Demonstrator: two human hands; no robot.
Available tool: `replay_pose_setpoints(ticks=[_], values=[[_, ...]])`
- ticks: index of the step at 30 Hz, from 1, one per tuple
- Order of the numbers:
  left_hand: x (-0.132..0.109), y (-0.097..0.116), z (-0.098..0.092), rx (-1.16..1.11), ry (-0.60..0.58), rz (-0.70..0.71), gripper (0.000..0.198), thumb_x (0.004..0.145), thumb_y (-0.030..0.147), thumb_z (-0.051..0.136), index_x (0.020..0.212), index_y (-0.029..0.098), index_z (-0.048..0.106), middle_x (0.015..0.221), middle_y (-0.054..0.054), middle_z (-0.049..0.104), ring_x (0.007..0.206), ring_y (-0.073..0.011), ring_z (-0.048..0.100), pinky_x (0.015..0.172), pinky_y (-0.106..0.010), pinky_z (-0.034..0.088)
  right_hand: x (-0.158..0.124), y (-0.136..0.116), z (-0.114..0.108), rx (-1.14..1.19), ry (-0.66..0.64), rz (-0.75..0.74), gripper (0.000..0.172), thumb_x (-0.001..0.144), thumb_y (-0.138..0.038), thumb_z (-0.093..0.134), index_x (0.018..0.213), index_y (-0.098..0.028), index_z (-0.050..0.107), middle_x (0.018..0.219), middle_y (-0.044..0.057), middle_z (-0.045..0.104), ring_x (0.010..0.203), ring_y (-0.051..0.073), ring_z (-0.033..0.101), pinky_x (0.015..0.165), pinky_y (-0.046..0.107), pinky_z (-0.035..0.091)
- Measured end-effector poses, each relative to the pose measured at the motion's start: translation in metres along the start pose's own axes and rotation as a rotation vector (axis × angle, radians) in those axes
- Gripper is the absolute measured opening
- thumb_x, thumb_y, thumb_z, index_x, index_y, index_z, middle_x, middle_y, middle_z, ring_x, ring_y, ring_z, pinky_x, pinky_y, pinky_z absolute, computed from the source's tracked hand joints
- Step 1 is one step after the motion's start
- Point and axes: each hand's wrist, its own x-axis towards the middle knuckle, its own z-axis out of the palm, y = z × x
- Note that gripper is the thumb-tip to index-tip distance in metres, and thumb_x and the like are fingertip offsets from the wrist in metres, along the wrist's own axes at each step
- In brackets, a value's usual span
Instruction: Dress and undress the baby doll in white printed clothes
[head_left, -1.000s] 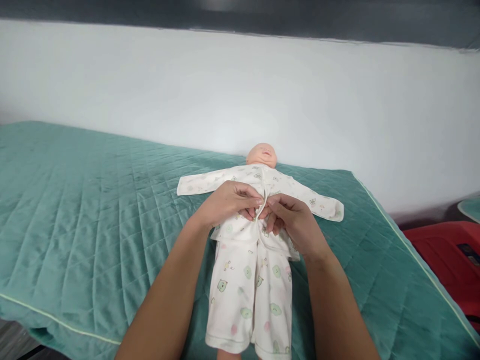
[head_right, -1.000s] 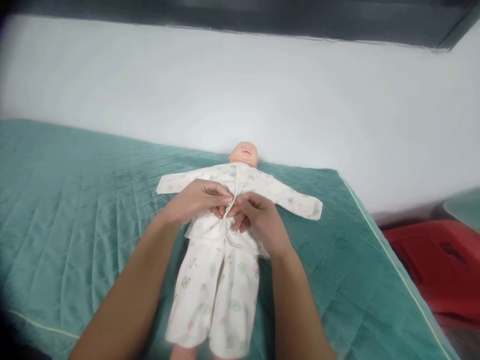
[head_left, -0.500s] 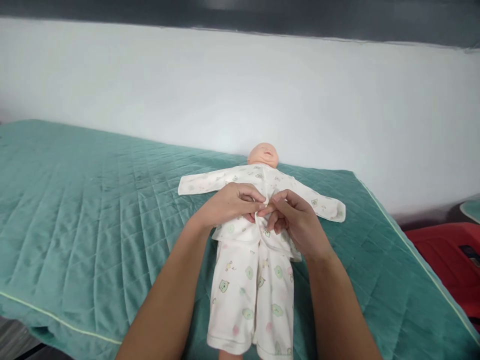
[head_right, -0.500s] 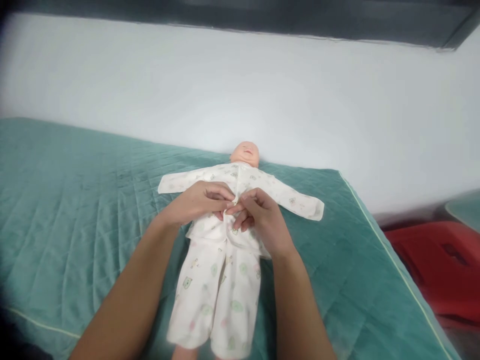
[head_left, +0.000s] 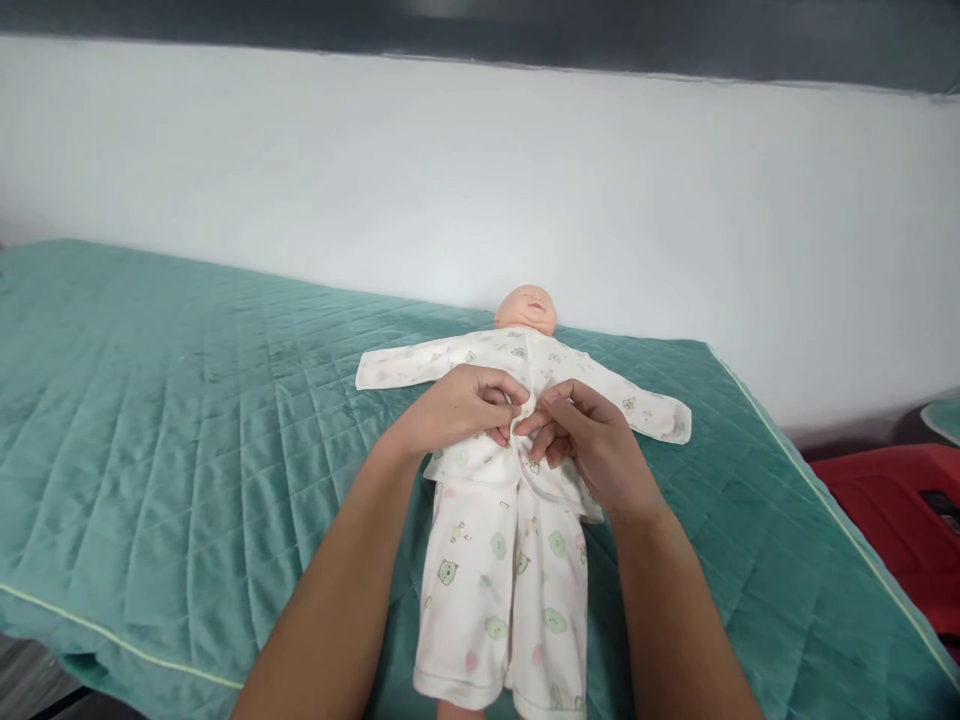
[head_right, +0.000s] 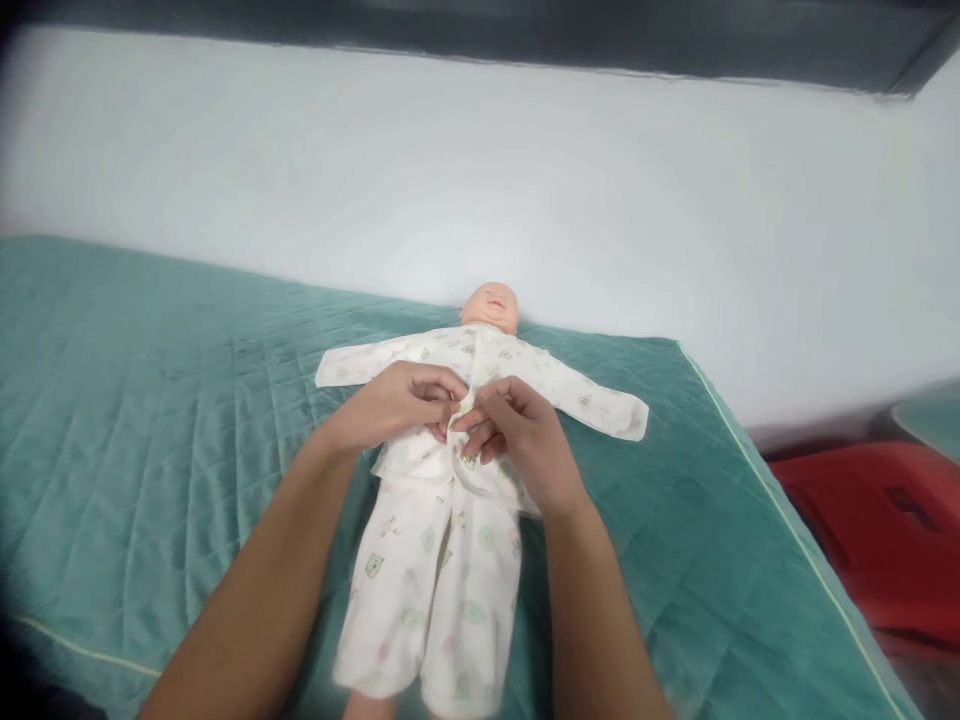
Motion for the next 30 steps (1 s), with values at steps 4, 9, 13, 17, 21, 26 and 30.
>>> replay_pose_setpoints(ticks=[4, 9, 13, 17, 21, 26, 30], values=[[0.001, 0.0, 0.002, -0.088, 0.006, 0.035, 0.019, 0.075, 0.01, 0.06, 0.093, 0.015, 0.064, 0.068, 0.002, 0.062, 0.062, -0.0098, 0.062, 0.062, -0.024, 0.058, 0.0, 0.0, 0.001, -0.002, 0.002, 0.004, 0.029, 0.089, -0.046, 0.068, 0.081, -0.02, 0.057, 0.08, 0.005, 0.077, 0.052, 0.012, 0.066, 0.045, 0.02, 0.042], [0.002, -0.001, 0.003, -0.173, -0.023, 0.085, 0.026, 0.073, 0.007, 0.062, 0.097, 0.017, 0.06, 0.077, 0.002, 0.062, 0.058, -0.0066, 0.059, 0.055, -0.02, 0.053, 0.0, -0.002, 0.003, -0.035, -0.019, 0.011, 0.03, 0.086, -0.048, 0.071, 0.083, -0.021, 0.057, 0.077, 0.005, 0.076, 0.052, 0.012, 0.065, 0.046, 0.021, 0.043], [0.002, 0.0, 0.003, -0.161, -0.022, 0.074, 0.025, 0.074, 0.007, 0.063, 0.098, 0.017, 0.059, 0.078, 0.002, 0.062, 0.058, -0.0062, 0.059, 0.054, -0.019, 0.051, 0.0, -0.003, 0.003, -0.082, -0.063, 0.0, 0.032, 0.084, -0.045, 0.073, 0.084, -0.021, 0.053, 0.075, 0.003, 0.074, 0.054, 0.012, 0.065, 0.048, 0.021, 0.043], [0.001, 0.001, 0.002, -0.144, -0.014, 0.063, 0.024, 0.076, 0.008, 0.064, 0.098, 0.016, 0.059, 0.082, 0.001, 0.061, 0.059, -0.0064, 0.059, 0.055, -0.02, 0.052, -0.001, -0.003, 0.001, -0.09, -0.096, -0.007, 0.028, 0.085, -0.038, 0.073, 0.086, -0.021, 0.051, 0.076, 0.001, 0.073, 0.056, 0.012, 0.066, 0.049, 0.021, 0.043], [0.0, 0.001, -0.001, -0.134, -0.038, 0.039, 0.023, 0.077, 0.011, 0.066, 0.099, 0.016, 0.061, 0.084, 0.0, 0.061, 0.063, -0.0081, 0.061, 0.059, -0.023, 0.055, -0.001, -0.002, -0.001, -0.095, -0.131, -0.037, 0.026, 0.087, -0.038, 0.072, 0.088, -0.022, 0.052, 0.08, 0.001, 0.073, 0.059, 0.012, 0.066, 0.051, 0.022, 0.045], [-0.002, 0.0, -0.006, -0.127, -0.109, 0.006, 0.026, 0.078, 0.018, 0.072, 0.102, 0.016, 0.064, 0.084, -0.003, 0.064, 0.072, -0.0117, 0.062, 0.061, -0.024, 0.056, -0.001, -0.001, -0.004, -0.113, -0.157, -0.055, 0.024, 0.089, -0.039, 0.069, 0.09, -0.022, 0.052, 0.076, 0.0, 0.071, 0.056, 0.012, 0.065, 0.051, 0.023, 0.044], [-0.001, -0.002, -0.008, -0.125, -0.129, -0.001, 0.031, 0.077, 0.025, 0.076, 0.105, 0.017, 0.065, 0.083, -0.002, 0.065, 0.072, -0.0121, 0.062, 0.061, -0.023, 0.056, -0.001, -0.002, -0.003, -0.111, -0.146, -0.051, 0.025, 0.089, -0.041, 0.07, 0.09, -0.022, 0.053, 0.074, -0.001, 0.07, 0.054, 0.012, 0.064, 0.05, 0.023, 0.045]])
